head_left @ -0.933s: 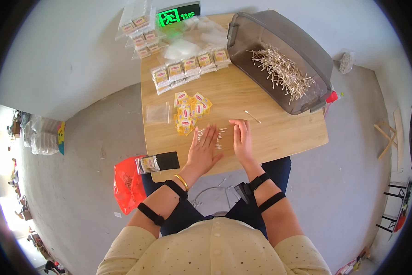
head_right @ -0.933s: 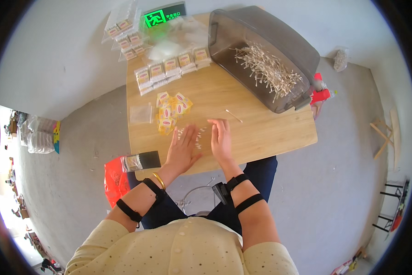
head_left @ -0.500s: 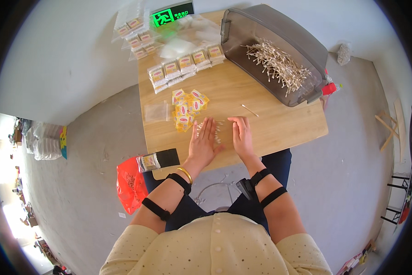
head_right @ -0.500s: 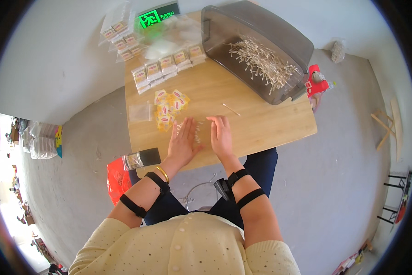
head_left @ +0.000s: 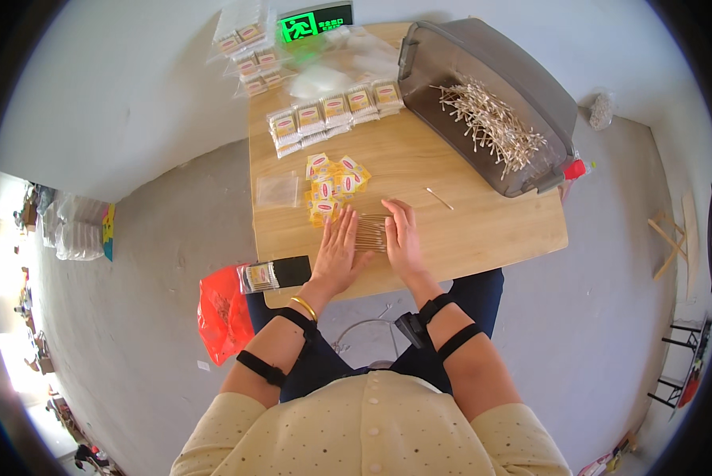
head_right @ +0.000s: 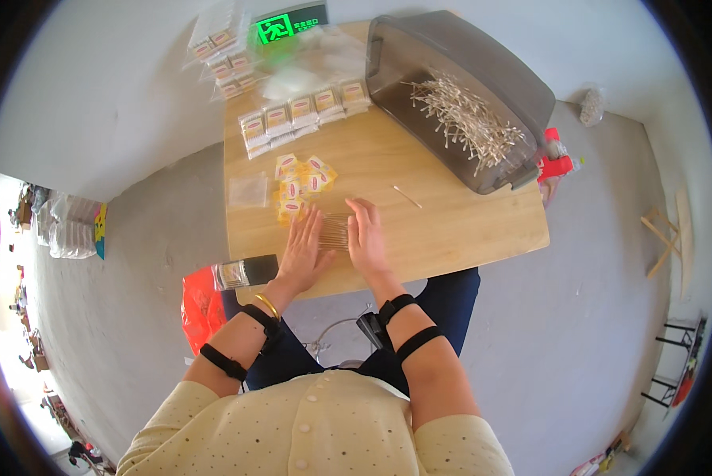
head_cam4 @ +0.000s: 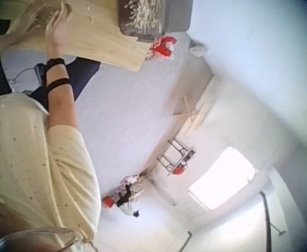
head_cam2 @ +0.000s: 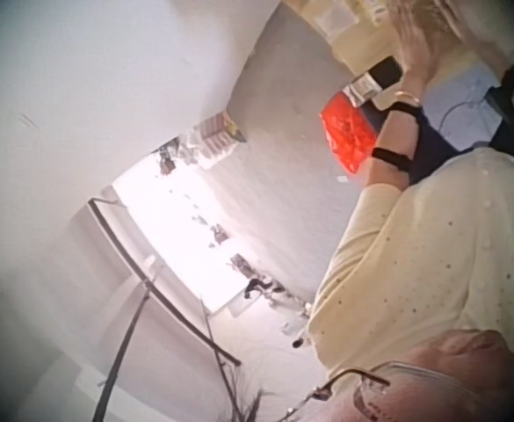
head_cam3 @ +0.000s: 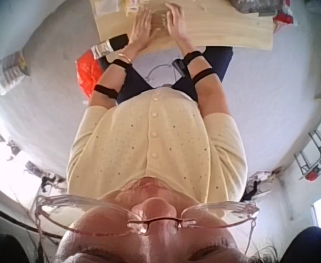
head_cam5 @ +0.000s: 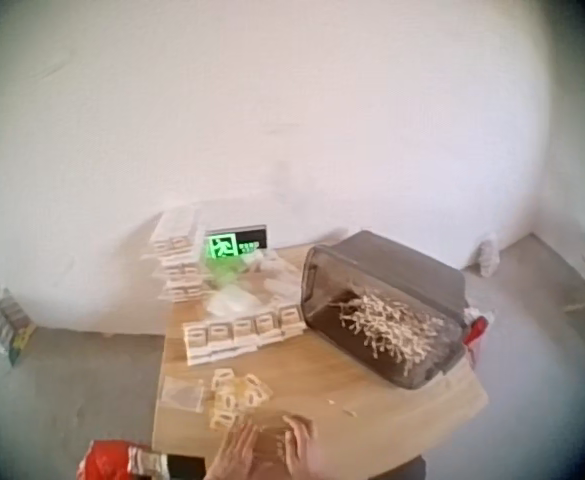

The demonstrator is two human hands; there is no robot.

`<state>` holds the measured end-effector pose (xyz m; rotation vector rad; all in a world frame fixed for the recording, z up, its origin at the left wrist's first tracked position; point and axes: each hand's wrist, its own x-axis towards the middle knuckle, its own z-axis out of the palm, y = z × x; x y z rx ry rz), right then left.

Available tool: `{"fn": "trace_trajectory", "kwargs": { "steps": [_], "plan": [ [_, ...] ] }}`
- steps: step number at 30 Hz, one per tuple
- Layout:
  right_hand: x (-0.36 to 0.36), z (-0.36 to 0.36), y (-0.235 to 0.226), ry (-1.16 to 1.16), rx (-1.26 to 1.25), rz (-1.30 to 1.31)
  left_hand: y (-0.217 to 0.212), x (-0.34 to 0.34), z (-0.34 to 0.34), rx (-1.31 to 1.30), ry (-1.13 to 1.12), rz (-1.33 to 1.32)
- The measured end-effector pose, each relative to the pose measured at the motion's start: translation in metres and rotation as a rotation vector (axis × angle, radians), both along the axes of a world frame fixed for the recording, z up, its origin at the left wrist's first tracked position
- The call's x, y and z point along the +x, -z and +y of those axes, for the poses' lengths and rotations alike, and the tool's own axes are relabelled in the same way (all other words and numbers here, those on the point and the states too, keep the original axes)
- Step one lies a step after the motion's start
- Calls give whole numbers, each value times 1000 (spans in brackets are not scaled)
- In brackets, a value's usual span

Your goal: Packing counted bundles of cotton swabs into small plastic bags.

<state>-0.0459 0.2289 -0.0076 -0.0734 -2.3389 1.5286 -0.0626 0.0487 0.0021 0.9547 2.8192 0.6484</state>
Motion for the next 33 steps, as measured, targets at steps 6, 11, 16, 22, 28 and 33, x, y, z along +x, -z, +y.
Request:
{"fn": "trace_trajectory", "kwargs": {
  "steps": [6,11,16,22,28,33],
  "plan": [
    [-11,-20,4,-148,9,-41,8,8,5,35,25,9],
    [-13,-15,14,-159,5,-3,11,12,5,121,-18,33],
    [-13,8,17,-222,169,74,4,9,7,-129,35,86],
    [-5,13,9,-347,647,15,6,11,5,-193,28,149],
    [1,19,2,-390,721,-18,6,20,2,-150,38,143],
    [21,36,3,-225,467,-75,-5,18,2,-177,57,170]
  ]
}}
